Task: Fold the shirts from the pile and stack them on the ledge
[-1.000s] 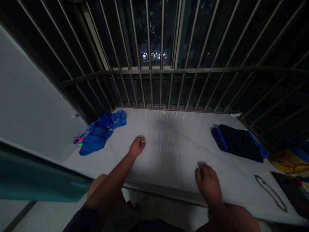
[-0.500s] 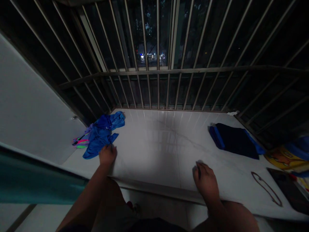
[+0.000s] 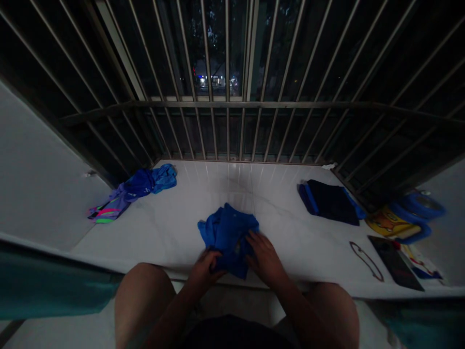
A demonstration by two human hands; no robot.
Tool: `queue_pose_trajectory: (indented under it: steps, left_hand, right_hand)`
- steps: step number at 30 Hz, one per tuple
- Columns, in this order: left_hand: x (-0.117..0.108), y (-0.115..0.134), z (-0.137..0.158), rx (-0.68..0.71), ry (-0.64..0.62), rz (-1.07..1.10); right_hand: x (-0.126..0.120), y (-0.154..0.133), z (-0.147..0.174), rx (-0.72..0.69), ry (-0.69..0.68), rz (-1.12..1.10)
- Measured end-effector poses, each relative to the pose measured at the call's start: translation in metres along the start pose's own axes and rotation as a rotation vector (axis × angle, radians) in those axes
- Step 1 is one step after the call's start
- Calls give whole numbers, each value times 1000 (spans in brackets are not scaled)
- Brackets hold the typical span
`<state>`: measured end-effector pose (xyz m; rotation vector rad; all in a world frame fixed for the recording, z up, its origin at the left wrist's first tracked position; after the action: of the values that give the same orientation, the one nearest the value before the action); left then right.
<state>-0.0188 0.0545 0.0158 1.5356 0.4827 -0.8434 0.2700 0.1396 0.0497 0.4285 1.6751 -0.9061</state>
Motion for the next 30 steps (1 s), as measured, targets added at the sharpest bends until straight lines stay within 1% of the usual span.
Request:
queue_pose_trajectory:
  steps: [1, 3, 5, 7, 9, 11, 13, 16, 19, 22, 24, 26, 27, 28, 29, 30]
  left_hand:
    - [-1, 1, 0, 7, -19, -13]
    - [-11, 2, -1, 56, -49, -43]
    - [-26, 4, -3, 107, -67, -46]
    - [-45, 6, -4, 117, -61, -8]
    - [-64, 9, -4, 86, -5, 60]
    - [-80, 11, -2, 54, 86, 138]
    - [-93, 15, -2, 31, 188, 219]
    - [-111, 25, -6, -6, 291, 334]
    - [-131, 45, -19, -20, 351, 399]
    - [-158, 78, -38, 54, 406, 386]
    - [-180, 104, -50, 117, 469, 330]
    - [-202, 129, -58, 145, 543, 252]
    - [-210, 139, -60, 142, 530, 224]
    - [-214, 147, -62, 137, 452, 213]
    - [-213, 153, -63, 140, 302, 214]
    - [-207, 156, -63, 154, 99, 220]
  right_hand:
    - [1, -9, -4, -14, -38, -3]
    - [1, -20, -10, 12, -99, -21]
    - [-1, -21, -12, 77, -139, -37]
    - [-5, -15, -9, 123, -167, -33]
    - [-9, -5, -3, 131, -201, -26]
    - [-14, 7, 7, 111, -218, -37]
    - [-25, 17, 17, 74, -180, -65]
    - [-55, 27, 29, 10, -25, -120]
    - [-98, 30, 31, -12, 153, -171]
    - [-147, 24, 25, 31, 299, -226]
    - [-178, 16, 18, 78, 385, -270]
    - [-206, 7, 11, 111, 441, -322]
    - [-217, 3, 7, 126, 447, -347]
    - [-225, 0, 5, 151, 437, -366]
    - [-229, -1, 3, 194, 413, -375]
    - [-230, 0, 2, 246, 383, -371]
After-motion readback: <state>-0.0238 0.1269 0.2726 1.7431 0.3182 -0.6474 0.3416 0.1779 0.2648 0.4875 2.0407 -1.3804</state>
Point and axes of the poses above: each hand's wrist, its own z-axis away from the middle knuckle, its own x-axis out of the palm, y = z × x, the point moved 2 cm from there along -z, towards the middle knuckle, and after that the axes turned 14 degrees about -y, right-handed, at the moved point
